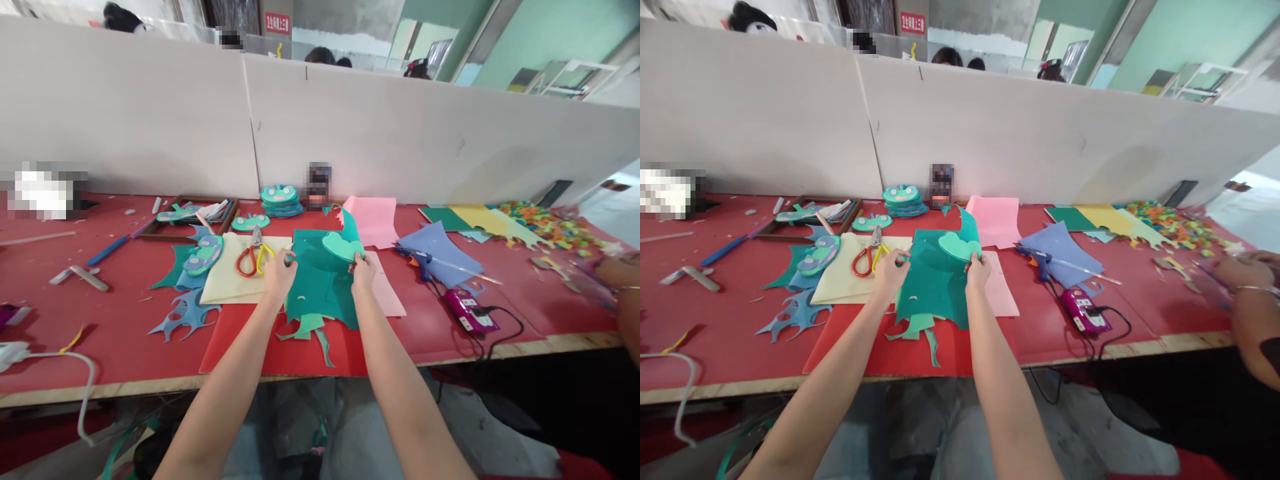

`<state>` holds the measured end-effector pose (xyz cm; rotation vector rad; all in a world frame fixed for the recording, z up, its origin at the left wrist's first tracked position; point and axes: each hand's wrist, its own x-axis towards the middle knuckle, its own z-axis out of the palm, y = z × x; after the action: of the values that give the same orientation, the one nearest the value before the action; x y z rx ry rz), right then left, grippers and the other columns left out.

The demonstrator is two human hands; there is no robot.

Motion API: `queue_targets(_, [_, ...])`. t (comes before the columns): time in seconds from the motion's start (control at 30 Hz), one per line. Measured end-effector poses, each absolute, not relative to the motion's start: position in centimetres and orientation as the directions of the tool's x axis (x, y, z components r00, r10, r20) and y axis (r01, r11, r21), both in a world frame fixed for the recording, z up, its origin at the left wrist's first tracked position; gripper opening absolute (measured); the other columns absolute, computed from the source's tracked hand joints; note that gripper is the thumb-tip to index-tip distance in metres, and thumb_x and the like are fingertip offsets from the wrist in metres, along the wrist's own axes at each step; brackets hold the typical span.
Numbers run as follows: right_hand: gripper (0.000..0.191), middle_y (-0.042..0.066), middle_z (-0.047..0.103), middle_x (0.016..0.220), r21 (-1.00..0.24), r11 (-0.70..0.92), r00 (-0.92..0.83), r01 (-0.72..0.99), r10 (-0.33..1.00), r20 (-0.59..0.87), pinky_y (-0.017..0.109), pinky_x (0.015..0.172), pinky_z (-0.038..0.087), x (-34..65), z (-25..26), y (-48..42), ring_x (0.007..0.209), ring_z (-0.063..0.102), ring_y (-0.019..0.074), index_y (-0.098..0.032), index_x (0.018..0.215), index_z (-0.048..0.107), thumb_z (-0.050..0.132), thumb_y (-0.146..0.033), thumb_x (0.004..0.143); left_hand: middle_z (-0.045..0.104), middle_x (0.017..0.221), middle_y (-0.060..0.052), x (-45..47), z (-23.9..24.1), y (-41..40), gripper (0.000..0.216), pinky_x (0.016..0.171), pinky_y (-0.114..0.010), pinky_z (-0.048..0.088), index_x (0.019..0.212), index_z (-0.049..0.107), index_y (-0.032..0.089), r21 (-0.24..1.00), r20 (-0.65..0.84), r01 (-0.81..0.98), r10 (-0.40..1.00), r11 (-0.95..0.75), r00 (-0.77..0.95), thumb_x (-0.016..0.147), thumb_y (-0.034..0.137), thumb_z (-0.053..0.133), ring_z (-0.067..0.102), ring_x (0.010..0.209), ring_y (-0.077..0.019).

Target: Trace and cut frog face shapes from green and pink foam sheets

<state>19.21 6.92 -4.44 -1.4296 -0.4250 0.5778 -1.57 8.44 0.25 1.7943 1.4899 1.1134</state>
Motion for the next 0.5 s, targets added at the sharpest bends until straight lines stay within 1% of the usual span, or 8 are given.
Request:
queue_targets(0.1, [0.021, -0.008, 0.040, 0.038, -0.992, 0.045, 0.790, -0.116, 0.609, -0.065, 0.021, 0.036, 0.032, 19.1, -4.4, 6.8, 0.033, 0.040, 0.0089, -0.022, 0.061, 0.041, 0.054, -0.031, 0.075, 0.060, 0.068, 0.002, -1.6, 1.0, 8.6, 0.014, 0.066, -0.023, 0.044, 0.083, 0.060, 0.021, 0.892, 0.279, 0.358, 0.959, -0.275, 0.040, 0.073, 0.018, 0.051, 0.056, 0.065, -0.0123])
queue_targets(0.23, [0.021, -0.008, 0.040, 0.039, -0.993, 0.047, 0.789, -0.106, 0.612, -0.055, 0.021, 0.037, 0.033, 19.0, -4.2, 6.7, 0.034, 0.040, 0.0091, -0.022, 0.063, 0.042, 0.053, -0.033, 0.076, 0.058, 0.064, 0.002, -1.8, 1.1, 9.2, 0.016, 0.056, -0.021, 0.044, 0.085, 0.060, 0.019, 0.951, 0.246, 0.184, 0.969, -0.247, 0.030, 0.075, 0.028, 0.052, 0.054, 0.057, -0.0108])
queue_targets(0.33, [0.021, -0.008, 0.040, 0.039, -0.994, 0.046, 0.789, -0.102, 0.612, -0.053, 0.021, 0.036, 0.033, 19.0, -4.3, 6.7, 0.034, 0.040, 0.0092, -0.022, 0.063, 0.042, 0.054, -0.035, 0.075, 0.061, 0.070, -0.001, -1.9, 0.8, 9.6, 0.022, 0.060, -0.023, 0.047, 0.089, 0.062, 0.018, 0.969, 0.224, 0.104, 0.974, -0.226, 0.029, 0.076, 0.032, 0.052, 0.056, 0.060, -0.0110])
queue_targets(0.4, [0.021, -0.008, 0.040, 0.039, -0.994, 0.046, 0.788, -0.103, 0.614, -0.054, 0.021, 0.036, 0.033, 19.0, -4.3, 6.7, 0.034, 0.040, 0.0091, -0.022, 0.063, 0.042, 0.054, -0.034, 0.075, 0.063, 0.076, -0.003, -2.0, 0.6, 9.7, 0.026, 0.065, -0.025, 0.049, 0.092, 0.063, 0.018, 0.974, 0.211, 0.067, 0.974, -0.216, 0.076, 0.077, 0.037, 0.052, 0.058, 0.065, -0.0119])
queue_targets(0.43, [0.021, -0.008, 0.040, 0.038, -0.993, 0.046, 0.787, -0.104, 0.614, -0.054, 0.021, 0.036, 0.033, 19.0, -4.3, 6.8, 0.034, 0.040, 0.0090, -0.022, 0.063, 0.042, 0.054, -0.034, 0.075, 0.065, 0.077, -0.004, -2.2, 0.5, 9.6, 0.029, 0.066, -0.026, 0.050, 0.091, 0.064, 0.019, 0.976, 0.202, 0.053, 0.971, -0.210, 0.126, 0.076, 0.040, 0.053, 0.060, 0.066, -0.0128])
queue_targets(0.5, [0.022, -0.008, 0.040, 0.038, -0.994, 0.049, 0.787, -0.101, 0.615, -0.050, 0.021, 0.036, 0.032, 19.0, -4.4, 6.8, 0.033, 0.039, 0.0085, -0.022, 0.062, 0.041, 0.053, -0.033, 0.076, 0.067, 0.074, -0.006, -2.8, 0.3, 9.3, 0.035, 0.062, -0.028, 0.051, 0.083, 0.068, 0.019, 0.980, 0.178, 0.037, 0.949, -0.194, 0.261, 0.069, 0.049, 0.060, 0.062, 0.064, -0.0155])
